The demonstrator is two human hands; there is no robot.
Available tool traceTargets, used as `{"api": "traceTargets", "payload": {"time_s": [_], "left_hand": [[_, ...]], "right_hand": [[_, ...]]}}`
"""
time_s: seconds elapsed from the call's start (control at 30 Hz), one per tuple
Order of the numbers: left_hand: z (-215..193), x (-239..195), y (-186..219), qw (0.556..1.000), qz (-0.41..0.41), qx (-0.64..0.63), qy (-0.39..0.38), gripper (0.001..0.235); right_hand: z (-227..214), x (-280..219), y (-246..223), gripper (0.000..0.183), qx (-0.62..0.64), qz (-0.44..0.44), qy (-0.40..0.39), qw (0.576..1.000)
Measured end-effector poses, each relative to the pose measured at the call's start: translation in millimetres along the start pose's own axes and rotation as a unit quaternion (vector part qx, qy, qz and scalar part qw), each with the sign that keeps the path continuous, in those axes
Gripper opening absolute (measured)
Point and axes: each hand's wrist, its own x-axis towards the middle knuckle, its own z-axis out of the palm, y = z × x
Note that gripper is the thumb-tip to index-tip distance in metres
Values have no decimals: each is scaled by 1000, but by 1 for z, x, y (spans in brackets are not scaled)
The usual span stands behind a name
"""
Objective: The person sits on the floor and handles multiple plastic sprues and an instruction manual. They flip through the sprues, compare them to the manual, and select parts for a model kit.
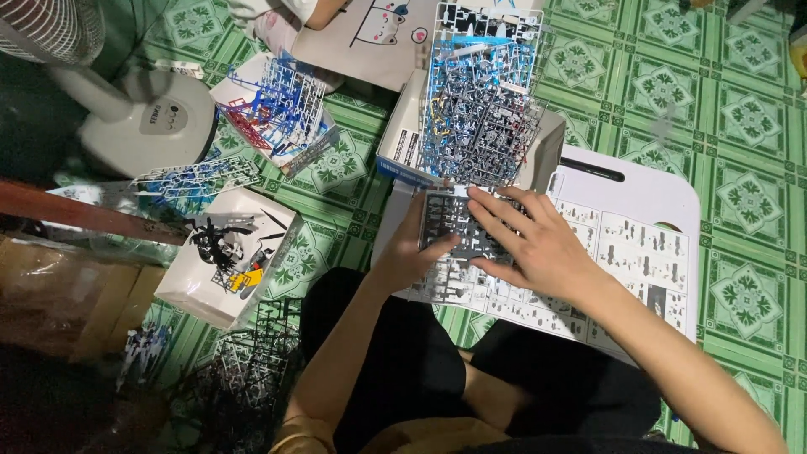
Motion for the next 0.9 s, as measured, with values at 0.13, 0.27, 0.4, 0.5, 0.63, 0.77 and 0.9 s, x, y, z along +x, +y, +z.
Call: {"api": "traceTargets", "payload": {"time_s": [0.13,0.27,0.4,0.5,0.63,0.77,0.9], "left_hand": [[-4,2,6,998,-41,-52,-19,60],[-8,-1,-10,998,13,29,-50,63],[-13,-5,-15,994,-78,-69,-40,69],[-16,-5,-36,995,-41,-82,-26,52],[-28,-16,-40,995,-62,-80,-14,59],[-50,-34,-79,991,-89,-90,31,48],[-66,-44,-103,989,-90,-117,15,45]], "right_hand": [[7,-2,-3,62,-13,1,17,1000],[20,-4,-6,63,-41,2,42,998],[33,-5,-7,62,-44,7,59,997],[45,-1,-4,56,-44,-3,61,997],[45,1,5,53,-35,-7,61,998],[43,-13,61,32,53,83,207,973],[52,-15,136,22,60,256,180,948]]}}
